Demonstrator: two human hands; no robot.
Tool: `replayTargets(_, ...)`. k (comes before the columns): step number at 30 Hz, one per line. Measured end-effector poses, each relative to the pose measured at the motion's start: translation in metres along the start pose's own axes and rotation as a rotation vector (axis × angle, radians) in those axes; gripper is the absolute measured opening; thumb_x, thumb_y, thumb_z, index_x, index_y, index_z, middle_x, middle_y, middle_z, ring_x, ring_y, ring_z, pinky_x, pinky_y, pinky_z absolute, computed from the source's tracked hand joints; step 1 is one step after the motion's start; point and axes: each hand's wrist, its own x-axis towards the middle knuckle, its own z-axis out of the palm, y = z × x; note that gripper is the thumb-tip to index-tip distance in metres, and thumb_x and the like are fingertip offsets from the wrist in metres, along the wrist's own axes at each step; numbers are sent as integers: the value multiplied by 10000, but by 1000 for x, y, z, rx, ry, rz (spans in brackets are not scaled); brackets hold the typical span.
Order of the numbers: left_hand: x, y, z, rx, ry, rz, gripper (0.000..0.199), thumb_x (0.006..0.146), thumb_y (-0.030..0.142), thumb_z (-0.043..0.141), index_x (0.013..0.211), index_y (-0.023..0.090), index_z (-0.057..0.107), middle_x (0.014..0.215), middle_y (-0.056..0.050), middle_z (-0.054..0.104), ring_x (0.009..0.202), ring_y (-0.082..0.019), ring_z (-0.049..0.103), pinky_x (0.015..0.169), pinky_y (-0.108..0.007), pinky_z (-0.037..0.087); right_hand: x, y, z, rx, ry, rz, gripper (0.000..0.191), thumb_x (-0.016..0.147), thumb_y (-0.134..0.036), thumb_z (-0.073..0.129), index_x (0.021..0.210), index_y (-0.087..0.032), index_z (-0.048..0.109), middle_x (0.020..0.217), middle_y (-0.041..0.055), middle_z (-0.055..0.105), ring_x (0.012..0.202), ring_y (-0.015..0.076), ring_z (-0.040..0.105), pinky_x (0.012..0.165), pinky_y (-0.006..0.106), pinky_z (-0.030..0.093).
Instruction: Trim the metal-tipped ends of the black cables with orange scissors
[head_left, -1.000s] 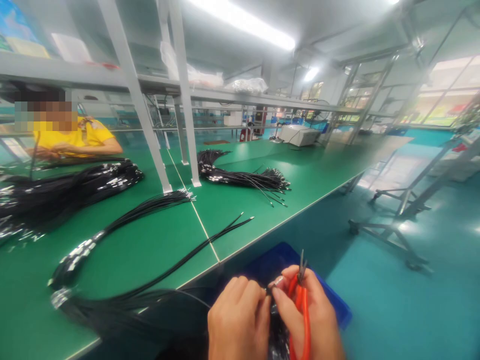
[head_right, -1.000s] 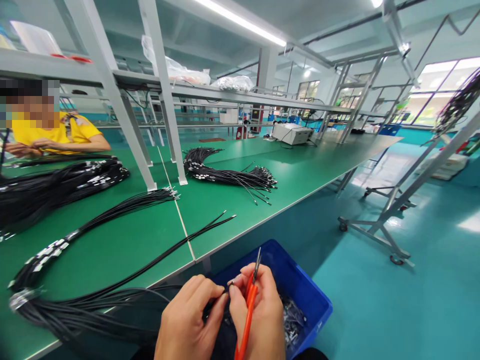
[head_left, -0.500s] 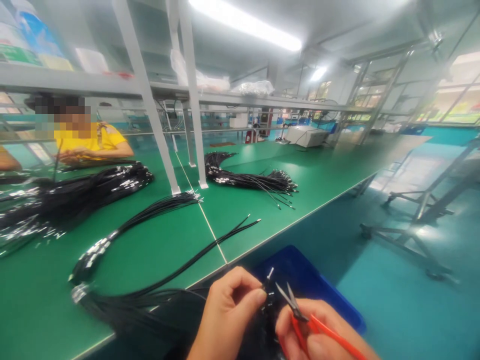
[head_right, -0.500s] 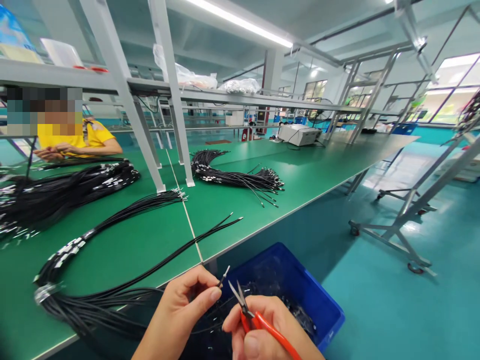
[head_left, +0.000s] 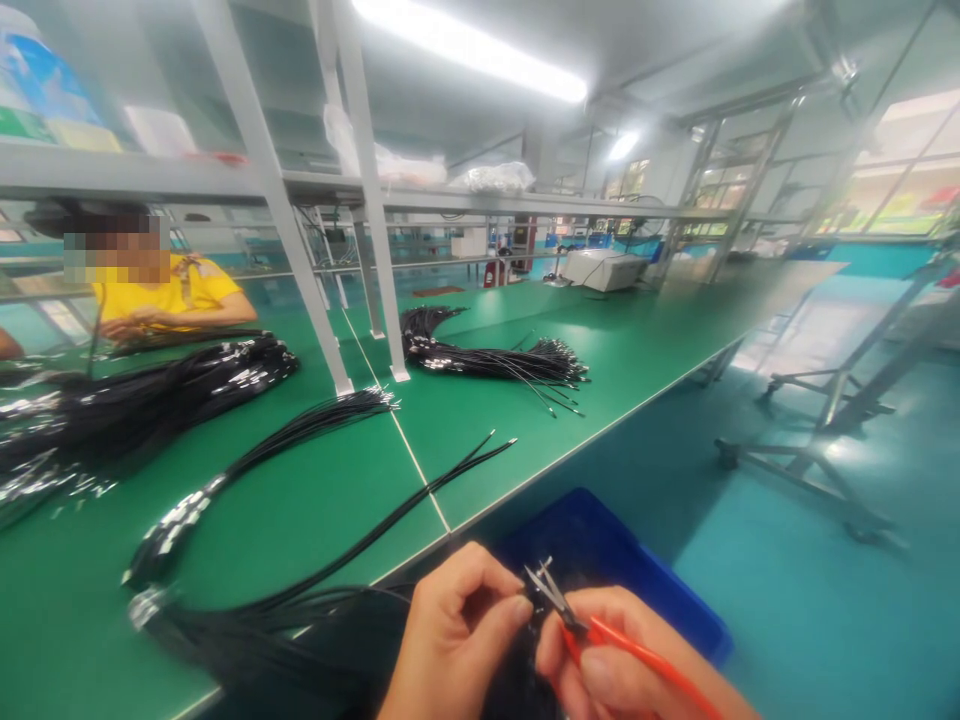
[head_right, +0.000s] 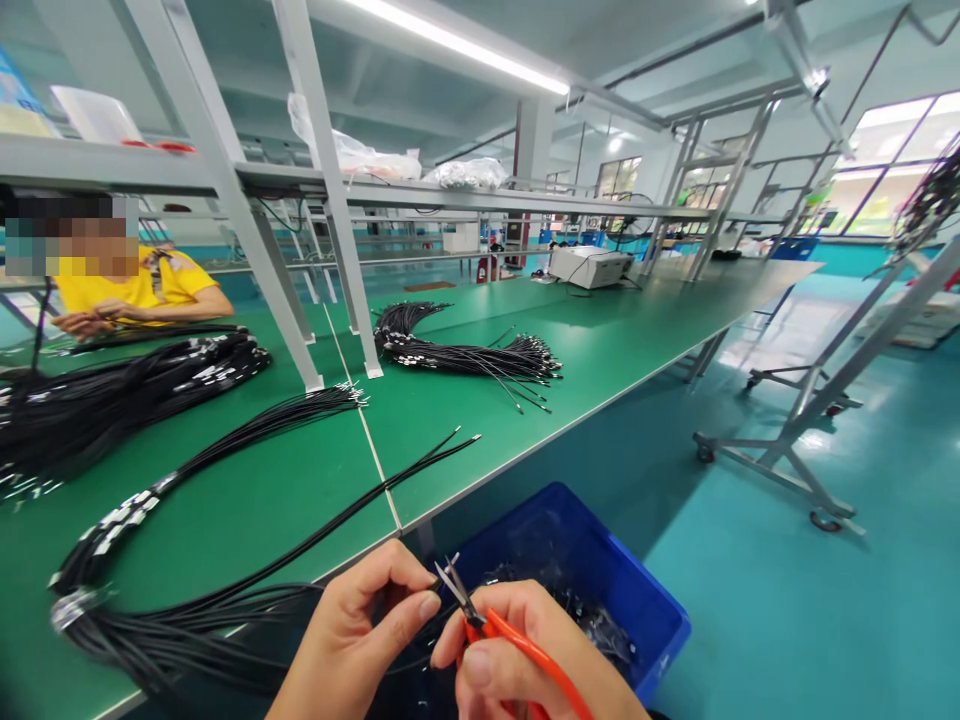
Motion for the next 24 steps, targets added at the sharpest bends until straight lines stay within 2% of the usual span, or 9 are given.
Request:
replayTargets(5,1,-2,0,21,-5,29,128,755,181,618,629,173,600,600,20,563,557,-118,496,523,-196,374,2,-5,5,-54,58,13,438,662,-566,719,897,-202,658,611,4,585,491,102,453,461,205,312)
replayTargets(9,2,-4,-1,35,-5,25,121,761,199,618,642,174,612,609,15,576,563,-123,502,530,-199,379,5,-12,8,-188,56,-35,427,593,-597,745,741,-203,674,505,-57,443,413,76,341,394,207,223)
replayTargets(11,2,-5,-2,47,-3,0,116,765,213,615,657,173,622,607,15,575,566,-125,500,538,-203,377,6,-12,8,-216,37,-58,421,590,-582,761,723,-193,669,520,-58,437,435,75,332,412,208,239)
replayTargets(13,1,-4,-2,47,-3,-38,112,767,226,617,670,171,623,606,19,564,571,-126,493,545,-206,371,5,-11,9,-182,74,-79,448,578,-581,780,746,-185,654,541,-47,494,463,79,363,446,206,277)
replayTargets(15,1,-4,-3,1,-34,-85,122,769,244,617,674,169,613,605,24,549,581,-125,482,554,-207,364,6,-9,13,-114,218,-151,463,565,-569,802,774,-188,641,557,-35,565,472,82,403,469,206,310)
replayTargets(18,0,-4,-3,-142,-111,-156,140,773,274,622,684,167,607,609,28,536,596,-122,467,564,-205,361,10,-9,23,12,521,-351,412,563,-459,853,815,-215,637,660,-7,670,569,120,536,551,218,409)
replayTargets(20,0,-5,-3,-230,-146,-180,166,767,302,642,681,164,610,613,29,535,604,-120,459,575,-205,363,14,-11,31,106,611,-431,404,554,-397,876,837,-230,643,762,12,708,671,146,588,612,221,447)
replayTargets(22,1,-6,-4,-295,-170,-184,205,761,338,663,667,162,613,616,27,538,615,-122,457,597,-210,373,20,-11,37,201,561,-423,374,580,-353,871,851,-231,646,791,15,711,650,125,580,592,194,440)
replayTargets(24,2,-7,-4,-350,-203,-177,240,759,367,675,650,160,618,624,21,552,635,-128,471,633,-220,389,28,-9,40,296,449,-381,321,630,-317,845,863,-225,645,734,1,686,579,93,545,540,165,410)
